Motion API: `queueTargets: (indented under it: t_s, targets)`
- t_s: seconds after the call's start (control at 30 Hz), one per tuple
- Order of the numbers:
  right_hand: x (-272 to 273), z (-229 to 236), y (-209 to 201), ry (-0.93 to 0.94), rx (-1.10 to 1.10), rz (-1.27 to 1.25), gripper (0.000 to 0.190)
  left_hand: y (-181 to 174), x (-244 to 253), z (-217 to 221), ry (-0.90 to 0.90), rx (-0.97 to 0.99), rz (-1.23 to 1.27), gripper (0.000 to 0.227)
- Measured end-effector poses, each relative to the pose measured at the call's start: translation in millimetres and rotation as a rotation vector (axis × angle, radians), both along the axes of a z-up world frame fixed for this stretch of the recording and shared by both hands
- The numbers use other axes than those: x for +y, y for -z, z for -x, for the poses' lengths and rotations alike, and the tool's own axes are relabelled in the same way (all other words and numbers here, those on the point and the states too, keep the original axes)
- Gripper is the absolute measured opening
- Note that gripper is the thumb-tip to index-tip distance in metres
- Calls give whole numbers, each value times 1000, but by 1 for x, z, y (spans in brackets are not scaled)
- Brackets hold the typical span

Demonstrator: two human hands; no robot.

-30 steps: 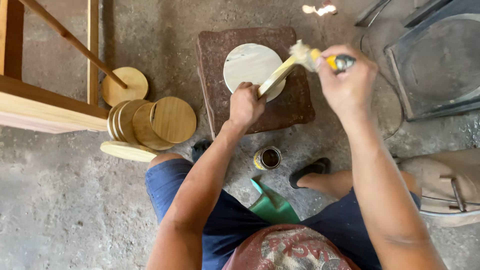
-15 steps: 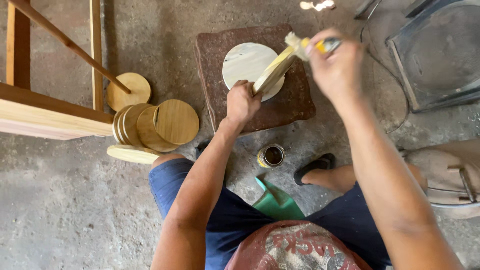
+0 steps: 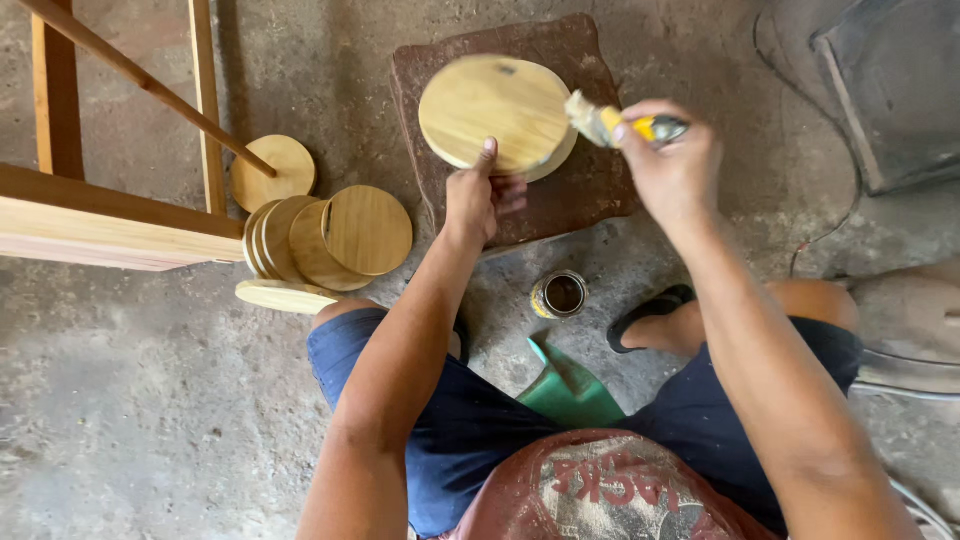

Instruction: The person applies a wood stain to multiple round wooden discs using a brush. They repeatedly dip the brush into a can, coat each disc on both sides, and set the finished pieces aside on the floor.

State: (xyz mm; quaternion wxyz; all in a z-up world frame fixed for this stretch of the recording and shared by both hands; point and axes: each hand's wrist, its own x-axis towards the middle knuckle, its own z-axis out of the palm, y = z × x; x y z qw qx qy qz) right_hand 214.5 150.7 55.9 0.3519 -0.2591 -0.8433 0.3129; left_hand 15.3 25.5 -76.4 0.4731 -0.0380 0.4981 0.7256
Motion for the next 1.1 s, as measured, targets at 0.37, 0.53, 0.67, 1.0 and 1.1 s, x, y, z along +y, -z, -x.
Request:
queueTargets:
  t_s: [0.37,0.53,0.67,1.0,1.1]
  targets:
    - [23,-14,44,77,67,89,12,6,-28,-28,317,1927,734,87]
    - [48,-9,70,85,160,174,12,9,-9,-11,618,1934,816,86]
    - [48,-4,75,68,214,257,14,8,-8,-11,459,2145,691,73]
    - [36,-54,11,18,403,6,11,-90,-21,-19,-40,1929,-22,29]
    - [7,-34,-19,-153,412,-183,15,-101,-20,-28,39,1927,-72,29]
